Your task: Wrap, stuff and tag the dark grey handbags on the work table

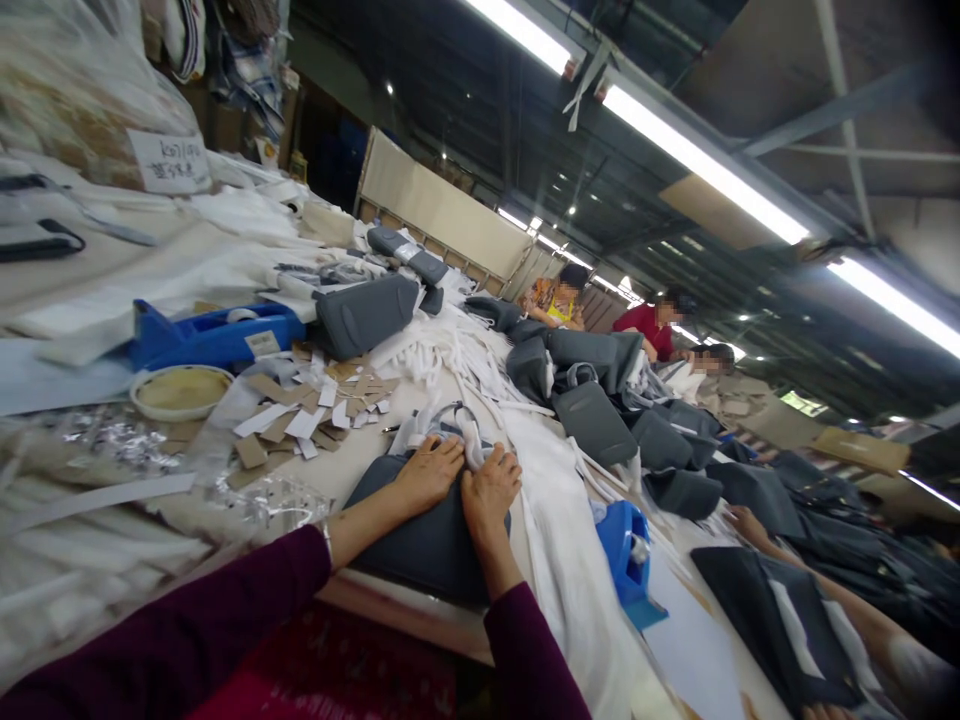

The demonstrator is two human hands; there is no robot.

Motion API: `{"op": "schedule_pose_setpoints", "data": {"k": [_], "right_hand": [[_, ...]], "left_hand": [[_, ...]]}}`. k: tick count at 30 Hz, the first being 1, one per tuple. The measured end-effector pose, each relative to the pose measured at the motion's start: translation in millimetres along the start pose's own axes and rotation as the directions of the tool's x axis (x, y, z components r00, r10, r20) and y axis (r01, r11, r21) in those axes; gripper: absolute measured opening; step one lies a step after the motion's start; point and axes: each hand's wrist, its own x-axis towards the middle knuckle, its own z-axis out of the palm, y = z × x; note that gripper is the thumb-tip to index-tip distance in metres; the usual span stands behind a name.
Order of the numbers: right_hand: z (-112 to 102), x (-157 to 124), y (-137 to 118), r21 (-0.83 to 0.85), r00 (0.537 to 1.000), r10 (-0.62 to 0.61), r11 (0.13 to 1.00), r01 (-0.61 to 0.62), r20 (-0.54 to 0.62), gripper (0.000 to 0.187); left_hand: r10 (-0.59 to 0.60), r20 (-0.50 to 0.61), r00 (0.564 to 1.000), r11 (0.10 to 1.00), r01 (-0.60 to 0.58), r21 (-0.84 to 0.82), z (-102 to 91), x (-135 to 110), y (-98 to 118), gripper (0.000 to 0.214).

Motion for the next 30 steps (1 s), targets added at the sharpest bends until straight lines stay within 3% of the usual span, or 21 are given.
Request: {"op": "schedule_pose_setpoints", "data": {"k": [8, 12, 16, 22, 27, 30], "right_hand": [[11, 15, 19, 0.362, 1.000, -0.001, 0.932, 0.008, -0.018, 0.046], [9, 12, 17, 0.267, 0.998, -0.059, 0.962, 0.062, -0.021, 0.046], [3, 8, 11, 0.130, 0.999, -0.039, 0.991, 0.036, 0.016, 0.042], [5, 13, 18, 0.292, 0.998, -0.007, 0.956, -0.010, 0.056, 0.034], [4, 22, 26, 0.507, 0.988, 0.074, 0.852, -0.134, 0.136, 0.025], [5, 32, 35, 0.684, 0.954, 0.117, 0.673, -0.282, 0.277, 0.016]], "left_hand": [[0.014, -0.020, 1.000, 0.999, -0.014, -0.043, -3.4, -2, 0, 0.038], [0.000, -0.010, 1.000, 0.998, -0.001, -0.061, -8.0, -1, 1, 0.039], [-0.006, 0.014, 1.000, 0.998, 0.007, -0.064, -12.1, 0, 2, 0.041], [-0.011, 0.024, 1.000, 0.998, 0.012, -0.068, -12.6, 2, 3, 0.045], [0.006, 0.039, 0.999, 0.998, -0.004, -0.057, -12.6, 3, 2, 0.043], [0.010, 0.041, 0.999, 0.998, -0.008, -0.054, -13.6, 3, 3, 0.042]]}}
